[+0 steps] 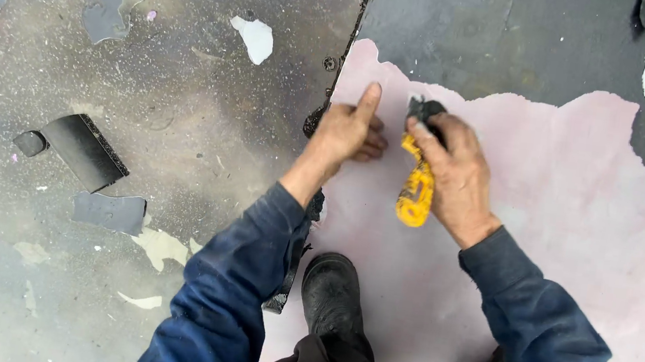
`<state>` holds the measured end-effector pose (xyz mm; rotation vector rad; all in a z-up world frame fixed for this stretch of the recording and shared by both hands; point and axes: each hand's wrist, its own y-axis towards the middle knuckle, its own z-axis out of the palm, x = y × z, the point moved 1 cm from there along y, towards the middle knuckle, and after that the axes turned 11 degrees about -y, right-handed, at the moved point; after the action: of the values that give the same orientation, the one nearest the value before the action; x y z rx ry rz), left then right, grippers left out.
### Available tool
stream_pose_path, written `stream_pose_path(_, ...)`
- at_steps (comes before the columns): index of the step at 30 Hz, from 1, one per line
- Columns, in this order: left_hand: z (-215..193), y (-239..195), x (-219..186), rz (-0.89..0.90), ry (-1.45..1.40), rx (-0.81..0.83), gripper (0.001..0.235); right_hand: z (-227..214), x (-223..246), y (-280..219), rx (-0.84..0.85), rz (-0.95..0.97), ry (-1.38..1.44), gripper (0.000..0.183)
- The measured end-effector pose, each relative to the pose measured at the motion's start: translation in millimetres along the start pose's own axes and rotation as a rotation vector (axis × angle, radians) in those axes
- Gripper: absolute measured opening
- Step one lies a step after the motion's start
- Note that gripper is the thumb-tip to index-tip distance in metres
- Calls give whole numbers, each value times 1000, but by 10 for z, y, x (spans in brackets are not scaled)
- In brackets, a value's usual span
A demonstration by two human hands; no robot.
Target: The person uses a yellow scraper to remove layers of dark and light material from a wall surface. They repeatedly scrape the wall, peel off loose pieces by hand, and clear the debris from the work area.
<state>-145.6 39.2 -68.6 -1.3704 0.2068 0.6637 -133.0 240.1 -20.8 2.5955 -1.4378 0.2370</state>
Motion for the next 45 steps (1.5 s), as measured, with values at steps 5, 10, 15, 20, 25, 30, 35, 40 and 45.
stream_pose_path(5,182,86,490,137,-54,48,65,397,31,152,-21,-46,14,48)
stream_pose_path(10,343,308,369,430,-1,-109,50,500,-52,374,-43,-48,29,46)
stream_pose_path(15,216,502,691,427,100,-195,43,782,-113,234,-106,-131,-6,26)
stream_pose_path(20,156,506,716,502,201,-227,43,876,-66,237,-142,-181,-40,23)
stream_pose_path(25,38,623,314,471,145,-159,41,877,2,461,-193,-154,-82,21)
stream_pose_path(30,26,650,-173,399,228,-72,45,702,63,671,-143,-58,-122,27)
stream_pose_path(35,479,348,39,466,28,-164,43,226,-177,476,-88,-100,-2,31)
stream_pose_path(40,545,129,998,392,153,-186,41,483,-196,-355,19,-127,46,37)
stream_pose_path(45,702,442,595,556,239,-297,44,341,-319,198,-78,-67,-19,34)
